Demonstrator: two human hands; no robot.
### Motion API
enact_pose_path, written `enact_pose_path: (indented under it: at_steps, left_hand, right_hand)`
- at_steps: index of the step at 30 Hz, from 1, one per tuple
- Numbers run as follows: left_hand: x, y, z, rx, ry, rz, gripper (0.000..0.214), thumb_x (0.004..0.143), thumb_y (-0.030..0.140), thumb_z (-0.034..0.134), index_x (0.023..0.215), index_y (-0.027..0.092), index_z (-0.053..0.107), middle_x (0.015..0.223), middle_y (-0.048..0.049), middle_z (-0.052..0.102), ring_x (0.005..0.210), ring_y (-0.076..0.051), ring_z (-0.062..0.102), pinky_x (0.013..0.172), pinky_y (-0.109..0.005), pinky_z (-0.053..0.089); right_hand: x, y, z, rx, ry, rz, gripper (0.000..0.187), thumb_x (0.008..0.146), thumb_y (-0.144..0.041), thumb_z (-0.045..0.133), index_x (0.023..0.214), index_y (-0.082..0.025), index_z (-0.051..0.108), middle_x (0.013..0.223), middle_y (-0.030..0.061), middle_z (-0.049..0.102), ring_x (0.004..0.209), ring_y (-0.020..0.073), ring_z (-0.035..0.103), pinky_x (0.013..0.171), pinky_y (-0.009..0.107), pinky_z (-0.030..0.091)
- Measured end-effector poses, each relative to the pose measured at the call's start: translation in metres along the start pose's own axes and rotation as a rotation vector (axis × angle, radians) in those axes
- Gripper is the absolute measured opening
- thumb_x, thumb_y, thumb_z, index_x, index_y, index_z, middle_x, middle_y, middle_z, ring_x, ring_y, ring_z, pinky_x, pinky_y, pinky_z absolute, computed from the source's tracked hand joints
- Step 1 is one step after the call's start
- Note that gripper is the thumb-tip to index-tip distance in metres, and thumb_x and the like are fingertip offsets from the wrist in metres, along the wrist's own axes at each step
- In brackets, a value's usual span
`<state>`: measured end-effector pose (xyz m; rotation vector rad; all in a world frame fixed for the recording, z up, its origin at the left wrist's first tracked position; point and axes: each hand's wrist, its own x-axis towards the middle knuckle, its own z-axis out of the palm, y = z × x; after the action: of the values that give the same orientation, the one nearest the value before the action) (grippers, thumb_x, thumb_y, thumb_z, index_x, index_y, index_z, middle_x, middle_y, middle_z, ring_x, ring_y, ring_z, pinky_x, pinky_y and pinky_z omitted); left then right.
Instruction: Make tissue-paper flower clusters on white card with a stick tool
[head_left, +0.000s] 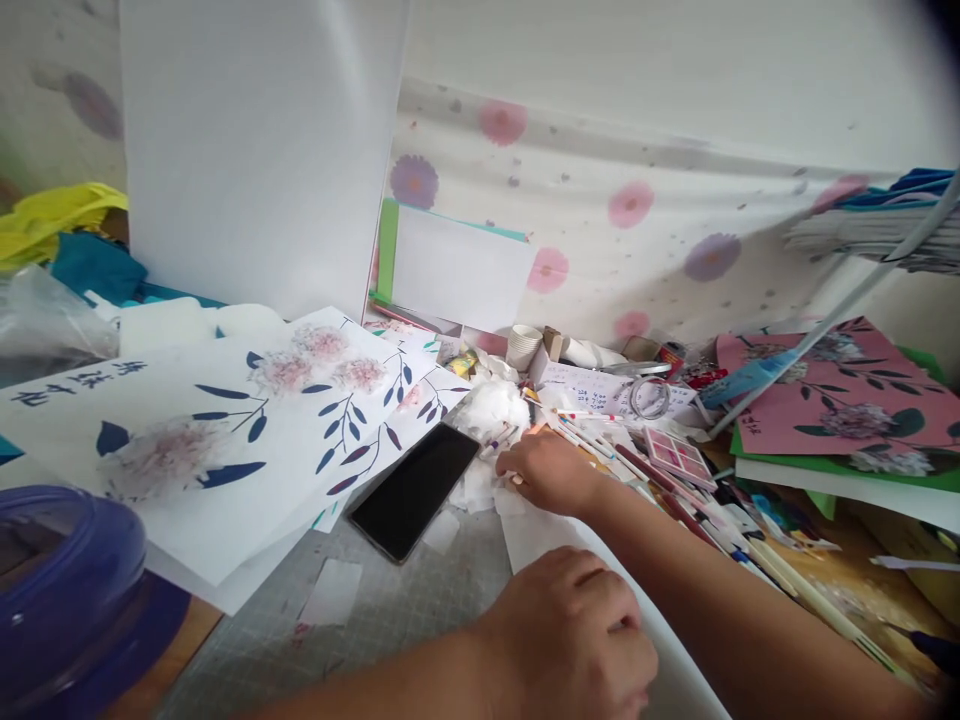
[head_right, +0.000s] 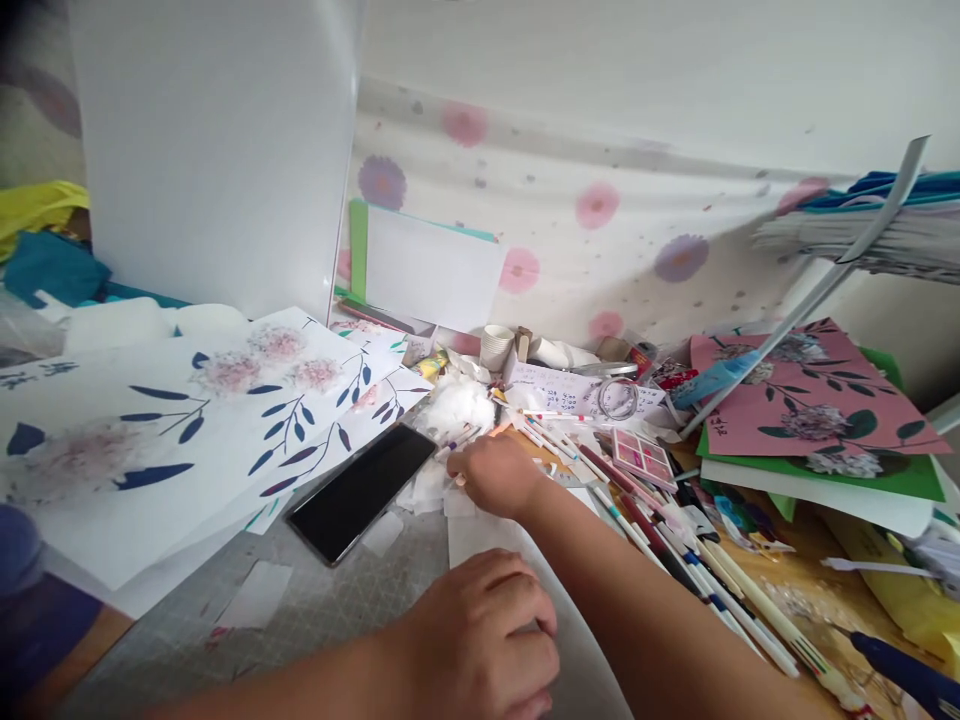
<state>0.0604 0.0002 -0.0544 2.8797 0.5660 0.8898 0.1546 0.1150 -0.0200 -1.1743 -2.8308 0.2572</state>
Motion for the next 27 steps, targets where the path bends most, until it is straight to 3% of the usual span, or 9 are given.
enact_pose_path:
  at_steps: [2,5,7,9,13,18,20,23,27]
  left_hand:
    - [-0.001,0.0,-0.004,-0.028,0.05,-0.043,0.016,0.074,0.031,0.066,0.074,0.018,0.058,0.092,-0.0009,0.061,0.08,-0.016,0.054,0.075,-0.031,0.046]
    - [-0.002,-0.004,-0.014,-0.076,0.262,-0.234,0.01,0.073,0.021,0.064,0.08,0.019,0.058,0.094,-0.0026,0.06,0.083,-0.017,0.055,0.077,-0.031,0.047]
    - [-0.002,-0.011,-0.024,-0.073,0.406,-0.416,0.019,0.072,0.014,0.06,0.09,0.02,0.058,0.099,-0.0057,0.058,0.091,-0.02,0.055,0.083,-0.035,0.047]
    - [-0.001,-0.02,-0.032,-0.036,0.47,-0.535,0.031,0.072,0.009,0.058,0.1,0.02,0.059,0.106,-0.0084,0.056,0.103,-0.024,0.052,0.091,-0.041,0.045]
    - [0.001,-0.037,-0.035,-0.028,0.324,-0.601,0.039,0.07,0.013,0.068,0.108,0.021,0.062,0.119,-0.0094,0.054,0.112,-0.029,0.048,0.097,-0.047,0.041]
    - [0.005,-0.037,-0.024,-0.161,0.225,-0.552,0.007,0.076,0.014,0.067,0.08,0.021,0.066,0.098,-0.0043,0.06,0.098,-0.021,0.055,0.088,-0.038,0.045]
    - [0.008,-0.033,-0.021,-0.159,0.207,-0.505,0.01,0.078,0.011,0.063,0.074,0.02,0.063,0.091,-0.0028,0.059,0.091,-0.019,0.055,0.083,-0.034,0.046]
    - [0.011,-0.031,-0.016,-0.097,0.163,-0.438,0.01,0.079,0.011,0.061,0.075,0.02,0.062,0.087,-0.0026,0.058,0.087,-0.018,0.053,0.079,-0.033,0.044]
    - [0.013,-0.033,-0.009,-0.015,0.135,-0.396,0.01,0.08,0.012,0.061,0.073,0.019,0.064,0.083,-0.0026,0.058,0.082,-0.019,0.05,0.075,-0.033,0.042]
  right_hand:
    - [0.004,-0.002,0.004,-0.025,-0.008,-0.009,0.017,0.074,-0.012,0.056,0.082,-0.018,0.07,0.086,0.0092,0.072,0.086,0.0235,0.062,0.079,0.033,0.038]
    - [0.001,-0.002,0.002,-0.005,0.034,0.012,0.015,0.076,-0.011,0.054,0.08,-0.016,0.068,0.084,0.0088,0.07,0.081,0.0204,0.06,0.074,0.03,0.039]
    - [-0.01,0.001,-0.004,0.046,0.079,0.028,0.012,0.075,-0.012,0.054,0.076,-0.015,0.066,0.079,0.0062,0.068,0.076,0.0174,0.058,0.07,0.027,0.039]
    - [-0.028,0.005,-0.011,0.115,0.129,0.045,0.011,0.076,-0.012,0.053,0.074,-0.015,0.063,0.073,0.003,0.064,0.07,0.0143,0.055,0.064,0.024,0.039]
    - [-0.069,0.01,-0.017,0.271,0.193,0.097,0.011,0.079,-0.015,0.052,0.08,-0.016,0.063,0.067,-0.0013,0.058,0.059,0.0098,0.049,0.055,0.02,0.038]
    - [-0.102,0.008,-0.013,0.459,0.241,0.122,0.011,0.073,-0.012,0.057,0.077,-0.016,0.066,0.065,-0.0015,0.057,0.055,0.009,0.047,0.053,0.021,0.036]
    - [-0.11,0.011,-0.012,0.506,0.256,0.117,0.011,0.074,-0.012,0.057,0.078,-0.016,0.066,0.066,-0.0007,0.058,0.057,0.0098,0.048,0.055,0.022,0.036]
    - [-0.12,0.023,-0.009,0.731,0.334,0.088,0.016,0.086,-0.024,0.053,0.086,-0.016,0.067,0.079,0.0039,0.062,0.073,0.0143,0.055,0.066,0.026,0.042]
    - [-0.13,0.044,-0.003,1.082,0.541,0.069,0.043,0.095,-0.047,0.036,0.09,-0.018,0.068,0.105,0.008,0.057,0.098,0.0193,0.054,0.079,0.031,0.045]
